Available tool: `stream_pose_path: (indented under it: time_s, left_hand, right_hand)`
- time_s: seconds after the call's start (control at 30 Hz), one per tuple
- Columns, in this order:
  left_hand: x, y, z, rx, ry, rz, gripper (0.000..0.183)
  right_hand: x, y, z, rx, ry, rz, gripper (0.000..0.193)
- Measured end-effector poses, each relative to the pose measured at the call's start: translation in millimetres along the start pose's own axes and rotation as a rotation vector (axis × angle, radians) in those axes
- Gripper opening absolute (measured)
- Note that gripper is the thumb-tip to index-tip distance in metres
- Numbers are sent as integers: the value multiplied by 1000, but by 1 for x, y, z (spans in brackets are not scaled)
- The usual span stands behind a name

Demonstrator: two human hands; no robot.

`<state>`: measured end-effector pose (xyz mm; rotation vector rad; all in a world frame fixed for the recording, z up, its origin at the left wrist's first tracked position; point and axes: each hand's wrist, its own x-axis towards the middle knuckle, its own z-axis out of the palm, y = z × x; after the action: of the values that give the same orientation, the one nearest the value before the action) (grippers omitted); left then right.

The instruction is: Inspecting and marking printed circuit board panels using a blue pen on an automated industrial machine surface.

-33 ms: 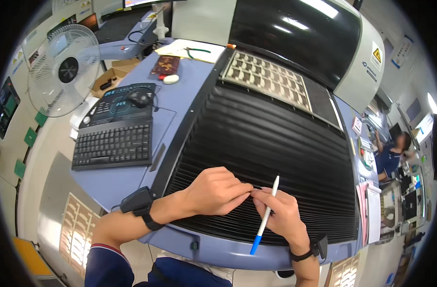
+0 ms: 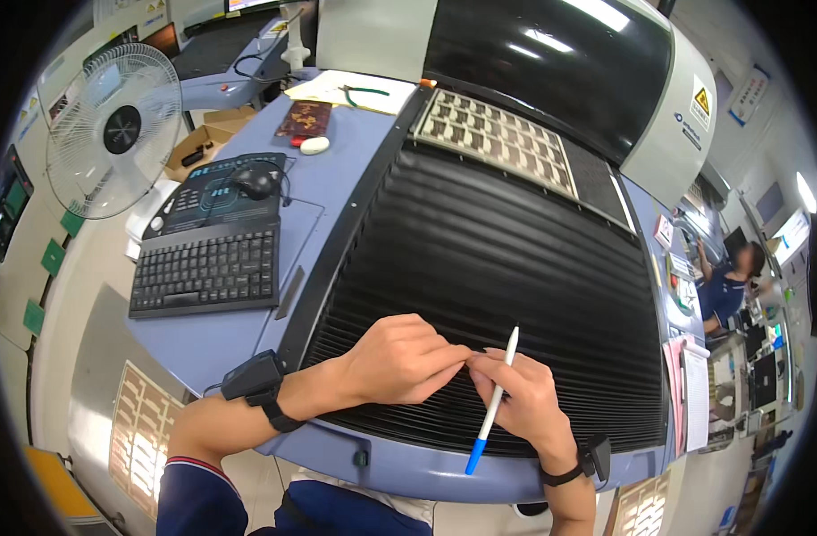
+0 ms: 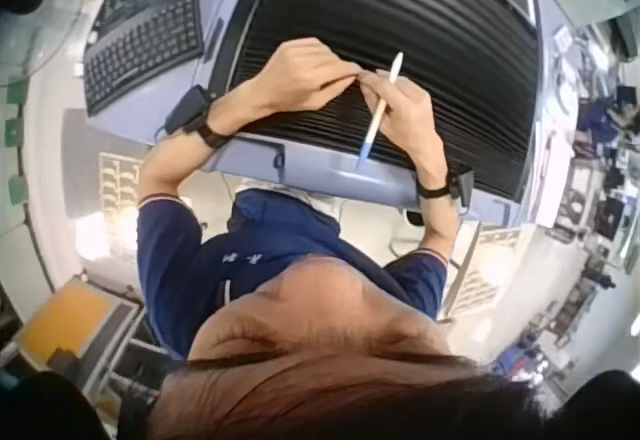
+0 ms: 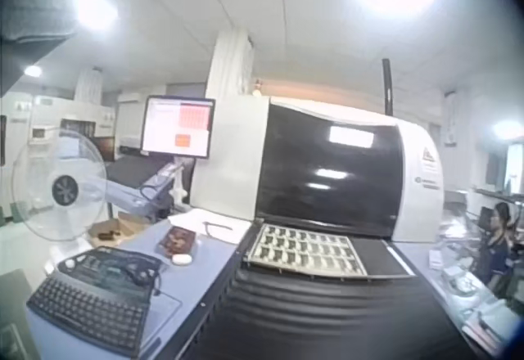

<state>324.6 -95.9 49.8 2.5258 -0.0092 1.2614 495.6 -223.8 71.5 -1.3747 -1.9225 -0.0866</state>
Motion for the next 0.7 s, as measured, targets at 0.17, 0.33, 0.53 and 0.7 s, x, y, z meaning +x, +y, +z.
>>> stream_pose_path:
  time_s: [0.17, 0.33, 0.53, 0.7]
  left_hand:
    - [-3, 2, 8, -52, -8, -48, 17]
    - [-4, 9, 4, -52, 26, -74, 17]
    - [-10, 8, 13, -83, -4, -72, 15]
    - [-9, 7, 13, -78, -67, -65, 11]
  right_hand:
    - [-3, 0, -3, -32, -24, 14, 19]
    - [-3, -5, 0, -32, -10, 26, 20]
    - [-9, -1, 0, -14, -26, 42, 19]
    - [-8, 2, -1, 5, -42, 11, 18]
